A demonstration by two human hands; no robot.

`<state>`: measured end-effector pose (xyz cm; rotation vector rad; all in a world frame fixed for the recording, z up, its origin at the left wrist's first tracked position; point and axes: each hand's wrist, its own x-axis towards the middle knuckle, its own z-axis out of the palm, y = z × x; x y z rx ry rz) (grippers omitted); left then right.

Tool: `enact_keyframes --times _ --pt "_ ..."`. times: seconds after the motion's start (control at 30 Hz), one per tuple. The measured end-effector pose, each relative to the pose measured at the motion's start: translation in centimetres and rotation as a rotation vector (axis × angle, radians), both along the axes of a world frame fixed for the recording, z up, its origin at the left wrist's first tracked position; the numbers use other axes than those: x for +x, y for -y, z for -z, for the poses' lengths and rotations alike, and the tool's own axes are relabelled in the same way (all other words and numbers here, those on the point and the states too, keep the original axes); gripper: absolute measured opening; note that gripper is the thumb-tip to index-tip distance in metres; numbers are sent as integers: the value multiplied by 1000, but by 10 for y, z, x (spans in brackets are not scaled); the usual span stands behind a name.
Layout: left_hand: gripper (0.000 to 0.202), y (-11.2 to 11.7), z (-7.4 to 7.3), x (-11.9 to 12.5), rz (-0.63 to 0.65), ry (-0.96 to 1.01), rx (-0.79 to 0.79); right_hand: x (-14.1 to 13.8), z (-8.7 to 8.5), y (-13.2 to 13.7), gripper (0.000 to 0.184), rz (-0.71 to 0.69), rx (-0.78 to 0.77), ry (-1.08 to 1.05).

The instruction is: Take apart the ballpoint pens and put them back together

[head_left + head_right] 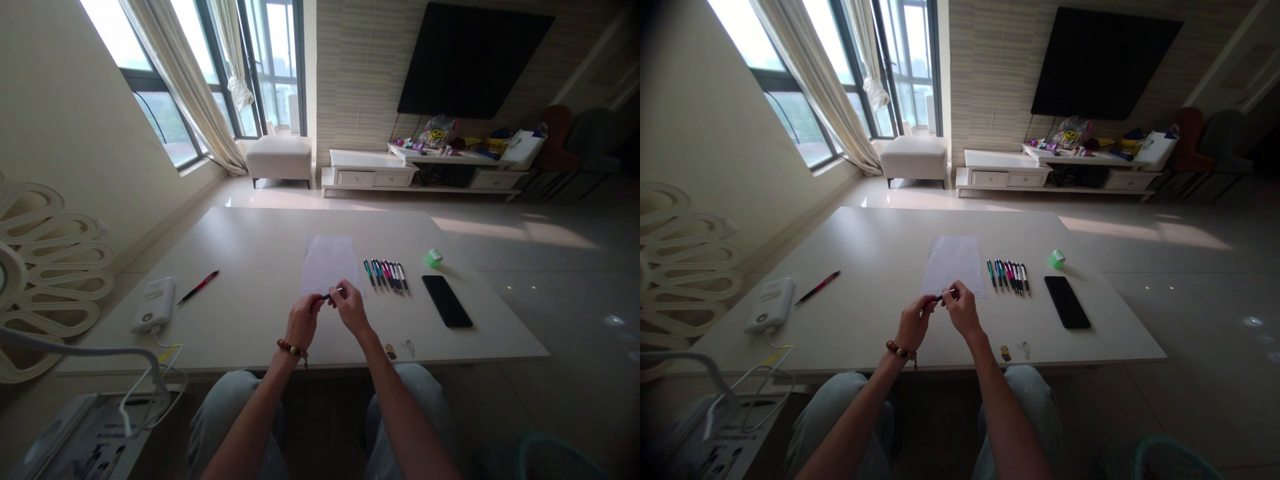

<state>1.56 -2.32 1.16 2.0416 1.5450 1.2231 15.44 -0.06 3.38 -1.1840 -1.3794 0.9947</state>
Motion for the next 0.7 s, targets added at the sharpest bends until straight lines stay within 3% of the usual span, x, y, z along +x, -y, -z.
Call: enact_keyframes --times 0.27,0.43,0.63,0.7 --pt "15 1 3 -4 73 -145 35 4 0 1 50 -70 -63 82" --pt "16 0 0 -5 36 -141 4 9 -4 -1 39 -99 -25 -9" --pt "16 -1 -2 -4 70 -94 -7 10 -6 3 41 -43 -40 -12" --pt "18 -1 -3 -4 67 -79 -24 9 -6 4 38 -89 -36 -84"
